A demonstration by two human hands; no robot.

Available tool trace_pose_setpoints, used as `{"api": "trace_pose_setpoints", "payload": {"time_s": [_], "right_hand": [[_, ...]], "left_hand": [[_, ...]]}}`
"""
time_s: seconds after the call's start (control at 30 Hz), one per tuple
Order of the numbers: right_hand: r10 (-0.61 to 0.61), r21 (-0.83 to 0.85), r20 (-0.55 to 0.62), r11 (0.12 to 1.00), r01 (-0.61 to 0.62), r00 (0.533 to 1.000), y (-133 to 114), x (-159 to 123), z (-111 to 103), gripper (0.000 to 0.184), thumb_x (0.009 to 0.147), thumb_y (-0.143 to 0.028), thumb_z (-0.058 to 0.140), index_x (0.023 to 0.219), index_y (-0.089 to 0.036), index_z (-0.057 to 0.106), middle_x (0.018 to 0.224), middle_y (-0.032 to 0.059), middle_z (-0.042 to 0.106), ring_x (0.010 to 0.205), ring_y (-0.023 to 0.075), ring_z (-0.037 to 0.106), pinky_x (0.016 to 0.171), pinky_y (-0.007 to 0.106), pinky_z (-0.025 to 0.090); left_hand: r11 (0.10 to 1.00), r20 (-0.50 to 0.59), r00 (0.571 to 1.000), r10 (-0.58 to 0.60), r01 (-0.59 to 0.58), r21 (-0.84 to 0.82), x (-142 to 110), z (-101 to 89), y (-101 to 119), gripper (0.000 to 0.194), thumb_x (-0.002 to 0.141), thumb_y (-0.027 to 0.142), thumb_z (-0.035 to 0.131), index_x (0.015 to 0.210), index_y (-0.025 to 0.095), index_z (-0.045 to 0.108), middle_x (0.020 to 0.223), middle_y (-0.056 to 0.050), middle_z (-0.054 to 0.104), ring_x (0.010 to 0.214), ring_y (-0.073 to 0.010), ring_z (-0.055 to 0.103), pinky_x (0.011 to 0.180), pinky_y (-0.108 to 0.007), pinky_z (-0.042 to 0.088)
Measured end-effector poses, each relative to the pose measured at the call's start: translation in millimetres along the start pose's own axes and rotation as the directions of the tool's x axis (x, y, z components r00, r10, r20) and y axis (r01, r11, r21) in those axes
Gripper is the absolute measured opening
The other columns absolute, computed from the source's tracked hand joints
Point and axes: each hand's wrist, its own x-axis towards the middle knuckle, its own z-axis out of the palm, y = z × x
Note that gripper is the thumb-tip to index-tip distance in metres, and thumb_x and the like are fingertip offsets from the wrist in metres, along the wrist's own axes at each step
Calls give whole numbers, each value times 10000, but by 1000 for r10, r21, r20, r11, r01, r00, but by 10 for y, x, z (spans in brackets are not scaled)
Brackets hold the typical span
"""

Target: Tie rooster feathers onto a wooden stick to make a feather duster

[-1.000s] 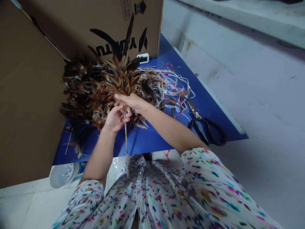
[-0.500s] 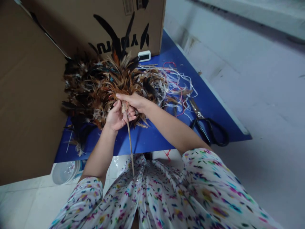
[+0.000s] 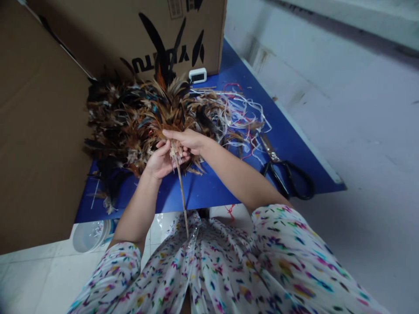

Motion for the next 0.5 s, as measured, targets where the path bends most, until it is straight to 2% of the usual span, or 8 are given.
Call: {"api": "trace_pose_setpoints", "payload": {"time_s": [0.1,0.2,0.33,0.5], "right_hand": [[5,-9,22,1000,-5,1000,-19,-40,13,529,879,-592,536,1078,-122,679,372,-61,476,262,58,298,251,164,248],[-29,19,41,999,28,999,-38,-64,36,502,885,-565,552,1005,-98,691,396,-50,509,290,57,347,308,170,339],[-98,92,42,991,94,994,-36,-64,39,447,836,-525,651,898,-85,697,513,-14,607,482,83,560,559,194,522],[-106,74,57,992,102,993,-15,-47,18,440,812,-537,674,878,-103,710,792,67,730,743,136,668,727,234,554]], "left_hand": [[1000,24,1000,-17,16,17,-3,-11,-5,414,996,304,337,874,81,665,797,-112,701,706,-173,695,726,-338,589],[1000,89,996,-30,29,8,-9,-23,-13,385,993,313,350,880,100,649,769,-91,665,582,-122,623,562,-255,542],[998,179,984,-23,34,-56,-33,-10,-17,364,990,323,371,827,109,617,651,-20,517,456,-50,442,446,-166,393],[998,160,986,-49,54,-31,-47,17,-18,268,959,322,468,859,113,603,613,34,377,455,-47,371,438,-163,345]]}}
